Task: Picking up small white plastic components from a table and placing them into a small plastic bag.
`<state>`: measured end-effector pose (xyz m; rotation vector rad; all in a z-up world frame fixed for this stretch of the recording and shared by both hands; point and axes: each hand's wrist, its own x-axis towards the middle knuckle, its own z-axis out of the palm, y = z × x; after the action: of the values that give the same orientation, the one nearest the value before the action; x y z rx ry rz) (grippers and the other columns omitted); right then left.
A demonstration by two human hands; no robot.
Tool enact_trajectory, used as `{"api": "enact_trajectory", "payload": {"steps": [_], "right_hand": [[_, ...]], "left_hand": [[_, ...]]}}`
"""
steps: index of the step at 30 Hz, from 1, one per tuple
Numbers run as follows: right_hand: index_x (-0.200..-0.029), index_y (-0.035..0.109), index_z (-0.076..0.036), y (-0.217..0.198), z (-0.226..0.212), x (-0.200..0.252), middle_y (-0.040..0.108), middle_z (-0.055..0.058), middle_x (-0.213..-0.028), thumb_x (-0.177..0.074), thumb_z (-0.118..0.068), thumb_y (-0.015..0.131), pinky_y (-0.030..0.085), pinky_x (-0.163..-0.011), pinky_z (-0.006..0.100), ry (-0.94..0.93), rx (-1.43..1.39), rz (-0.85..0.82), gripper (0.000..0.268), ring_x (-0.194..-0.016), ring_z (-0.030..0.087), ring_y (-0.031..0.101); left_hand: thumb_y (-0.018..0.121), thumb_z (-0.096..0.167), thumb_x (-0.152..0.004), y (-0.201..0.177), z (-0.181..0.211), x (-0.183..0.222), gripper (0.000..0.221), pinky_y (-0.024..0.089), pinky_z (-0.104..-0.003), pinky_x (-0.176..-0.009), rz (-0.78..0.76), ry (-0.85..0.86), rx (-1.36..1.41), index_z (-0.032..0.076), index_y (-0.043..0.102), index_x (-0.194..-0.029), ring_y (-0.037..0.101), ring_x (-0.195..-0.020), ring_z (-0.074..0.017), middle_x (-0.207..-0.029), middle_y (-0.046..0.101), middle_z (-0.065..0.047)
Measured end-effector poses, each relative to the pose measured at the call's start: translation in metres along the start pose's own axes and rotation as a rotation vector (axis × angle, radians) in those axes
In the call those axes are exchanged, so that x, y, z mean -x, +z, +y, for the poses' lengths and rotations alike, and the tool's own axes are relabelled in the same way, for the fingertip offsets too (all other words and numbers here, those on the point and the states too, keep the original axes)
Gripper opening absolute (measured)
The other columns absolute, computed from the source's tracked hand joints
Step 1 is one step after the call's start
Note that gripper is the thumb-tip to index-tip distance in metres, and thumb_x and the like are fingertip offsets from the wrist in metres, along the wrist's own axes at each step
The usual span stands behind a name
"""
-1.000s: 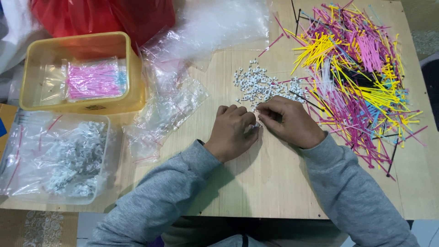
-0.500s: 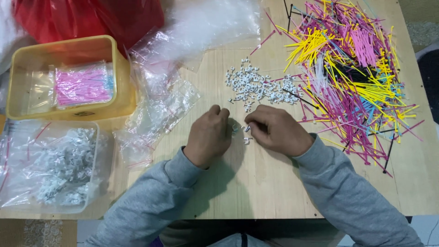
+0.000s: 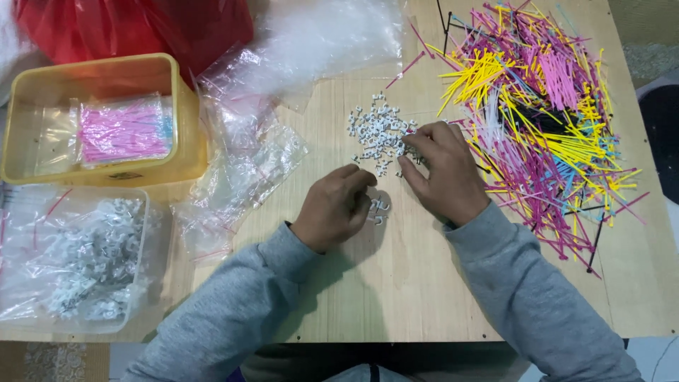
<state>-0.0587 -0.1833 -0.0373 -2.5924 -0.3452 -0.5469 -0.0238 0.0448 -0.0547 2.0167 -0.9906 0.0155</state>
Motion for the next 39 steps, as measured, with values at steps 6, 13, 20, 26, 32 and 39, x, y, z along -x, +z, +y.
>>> {"api": "enact_trajectory", "payload": {"steps": [6,13,20,26,32,39], "right_hand": [[-0.118,0.075,-0.006,0.013,-0.001,-0.008,0.061,0.014,-0.103,-0.098,-0.015,0.068,0.045,-0.082,0.048,0.028,0.097,-0.054,0.023,-0.098,0.037,0.06],[-0.11,0.077,-0.004,0.009,-0.005,-0.01,0.062,0.013,-0.095,-0.1,-0.009,0.067,0.046,-0.081,0.043,0.102,0.034,-0.065,0.016,-0.091,0.032,0.06],[-0.113,0.075,-0.001,0.007,-0.003,-0.012,0.062,0.015,-0.094,-0.105,-0.006,0.062,0.046,-0.079,0.043,0.074,0.051,-0.038,0.017,-0.089,0.032,0.06],[-0.115,0.073,-0.002,0.004,0.0,-0.009,0.062,0.014,-0.092,-0.107,-0.005,0.06,0.048,-0.078,0.04,0.063,-0.109,0.025,0.016,-0.087,0.031,0.061],[-0.112,0.074,-0.001,-0.005,-0.023,-0.006,0.066,0.016,-0.09,-0.105,-0.003,0.061,0.053,-0.068,0.038,0.095,-0.298,0.064,0.015,-0.081,0.029,0.066],[-0.11,0.075,0.0,0.008,-0.046,0.003,0.068,0.014,-0.088,-0.1,0.0,0.063,0.058,-0.059,0.036,0.03,-0.473,0.059,0.016,-0.075,0.032,0.073]], "left_hand": [[0.06,-0.001,-0.083,-0.011,0.009,-0.004,0.021,0.05,-0.032,-0.044,0.021,-0.039,0.03,-0.004,0.071,-0.101,0.063,-0.055,-0.0264,-0.072,0.062,-0.016],[0.06,-0.001,-0.084,-0.009,0.01,-0.003,0.021,0.05,-0.03,-0.047,0.005,-0.064,0.039,-0.002,0.071,-0.102,0.063,-0.058,-0.024,-0.073,0.063,-0.015],[0.061,-0.001,-0.084,-0.008,0.008,-0.002,0.02,0.047,-0.028,-0.046,-0.006,-0.07,0.026,-0.002,0.071,-0.101,0.061,-0.055,-0.0218,-0.072,0.063,-0.014],[0.062,-0.001,-0.084,-0.008,0.008,-0.003,0.02,0.048,-0.029,-0.046,0.005,-0.068,0.018,-0.002,0.071,-0.102,0.061,-0.057,-0.0223,-0.074,0.064,-0.015],[0.063,0.006,-0.091,-0.016,0.016,-0.007,0.024,0.052,-0.032,-0.05,0.12,-0.036,0.057,-0.003,0.069,-0.112,0.065,-0.063,-0.0246,-0.084,0.069,-0.019],[0.067,0.014,-0.096,-0.014,0.024,-0.004,0.027,0.053,-0.035,-0.058,0.161,-0.094,0.325,-0.003,0.068,-0.116,0.066,-0.07,-0.0249,-0.088,0.072,-0.02]]}}
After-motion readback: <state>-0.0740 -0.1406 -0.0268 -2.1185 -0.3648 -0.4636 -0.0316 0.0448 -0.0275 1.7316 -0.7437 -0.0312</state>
